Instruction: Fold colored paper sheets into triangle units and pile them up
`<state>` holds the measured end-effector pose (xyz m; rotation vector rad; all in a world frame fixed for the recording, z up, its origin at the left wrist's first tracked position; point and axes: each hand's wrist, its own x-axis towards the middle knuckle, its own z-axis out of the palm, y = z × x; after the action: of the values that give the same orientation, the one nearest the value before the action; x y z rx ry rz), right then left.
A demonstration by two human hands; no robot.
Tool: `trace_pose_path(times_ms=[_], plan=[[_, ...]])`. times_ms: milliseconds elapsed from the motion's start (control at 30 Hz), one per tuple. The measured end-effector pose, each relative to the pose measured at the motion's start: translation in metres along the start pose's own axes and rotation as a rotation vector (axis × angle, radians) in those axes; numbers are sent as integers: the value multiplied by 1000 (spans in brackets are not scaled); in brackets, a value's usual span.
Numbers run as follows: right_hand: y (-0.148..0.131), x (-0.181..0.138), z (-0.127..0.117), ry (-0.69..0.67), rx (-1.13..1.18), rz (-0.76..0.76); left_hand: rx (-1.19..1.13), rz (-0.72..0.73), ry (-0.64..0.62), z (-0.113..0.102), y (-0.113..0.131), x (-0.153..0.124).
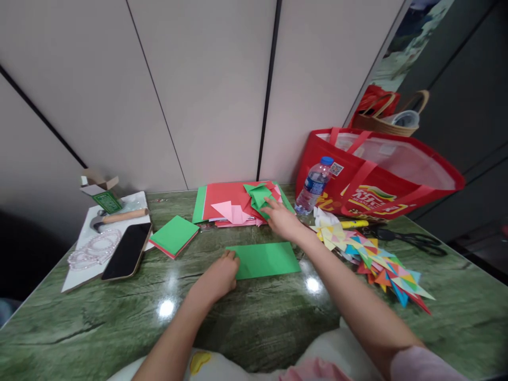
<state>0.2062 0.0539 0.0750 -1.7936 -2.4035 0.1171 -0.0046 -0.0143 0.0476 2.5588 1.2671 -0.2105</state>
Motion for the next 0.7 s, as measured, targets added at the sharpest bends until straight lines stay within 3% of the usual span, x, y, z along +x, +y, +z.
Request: trace_pose_path(times_ms=[67,200,400,700], plan=[[-7,-21,-1,-54,58,-31,3,22,3,0,-1,-1],[-24,-60,5,-317,146,-150,-5,52,28,3,-7,1],[-43,-73,32,-314,308,-229,-14,41,43,6,-11,6],[-30,-61,61,-236,536,-224,-84,-7,19,6,-8,9]])
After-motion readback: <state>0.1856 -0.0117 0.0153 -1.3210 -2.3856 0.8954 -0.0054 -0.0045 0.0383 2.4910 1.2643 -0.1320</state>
